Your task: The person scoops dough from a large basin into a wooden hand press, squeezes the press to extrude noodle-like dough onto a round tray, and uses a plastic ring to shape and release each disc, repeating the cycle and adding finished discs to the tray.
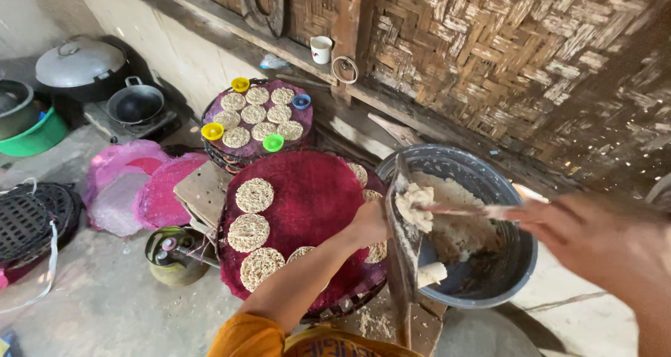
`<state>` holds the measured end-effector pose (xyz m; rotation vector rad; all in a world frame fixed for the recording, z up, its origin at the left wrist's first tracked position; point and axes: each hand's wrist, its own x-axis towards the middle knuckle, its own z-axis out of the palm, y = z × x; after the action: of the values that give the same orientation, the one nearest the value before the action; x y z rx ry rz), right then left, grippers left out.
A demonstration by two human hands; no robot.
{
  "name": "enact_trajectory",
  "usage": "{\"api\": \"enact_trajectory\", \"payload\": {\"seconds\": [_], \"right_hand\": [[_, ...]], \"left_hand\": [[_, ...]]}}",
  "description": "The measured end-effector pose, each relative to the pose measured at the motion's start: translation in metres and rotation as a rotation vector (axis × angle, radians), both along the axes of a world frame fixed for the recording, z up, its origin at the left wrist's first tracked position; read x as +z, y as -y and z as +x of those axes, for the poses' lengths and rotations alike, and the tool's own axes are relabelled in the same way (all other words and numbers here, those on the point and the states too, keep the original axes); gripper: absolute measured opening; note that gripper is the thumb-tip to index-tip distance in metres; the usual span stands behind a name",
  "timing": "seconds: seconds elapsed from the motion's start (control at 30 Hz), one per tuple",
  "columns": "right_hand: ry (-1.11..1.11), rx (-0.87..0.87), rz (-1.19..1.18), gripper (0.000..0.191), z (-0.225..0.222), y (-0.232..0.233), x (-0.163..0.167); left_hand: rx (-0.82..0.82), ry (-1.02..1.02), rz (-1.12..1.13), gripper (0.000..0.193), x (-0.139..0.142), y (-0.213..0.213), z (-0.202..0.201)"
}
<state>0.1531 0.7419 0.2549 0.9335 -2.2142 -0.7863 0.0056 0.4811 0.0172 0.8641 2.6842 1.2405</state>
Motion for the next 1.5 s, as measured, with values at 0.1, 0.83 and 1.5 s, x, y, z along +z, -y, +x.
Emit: {"api": "enact_trajectory", "payload": {"seconds": [0.1,0.83,1.5], "right_hand": [[-0.016,-0.277,-0.512,0.025,-0.009,-0.018,-0.008],[0.333,-0.302,-0.245,0.032,-0.025,0.021,-0.011],[0.197,0.050,-0.293,0.011,-0.034,0.041,-0.055]], "left_hand": [[0.014,-0.031,0.096,0.036,-0.010,-0.001,-0.007],[-0.095,0.008,0.085,0.043,-0.017,-0.014,0.005],[-0.062,0.067,-0.059,0.041,-0.009,-0.035,0.008]]}}
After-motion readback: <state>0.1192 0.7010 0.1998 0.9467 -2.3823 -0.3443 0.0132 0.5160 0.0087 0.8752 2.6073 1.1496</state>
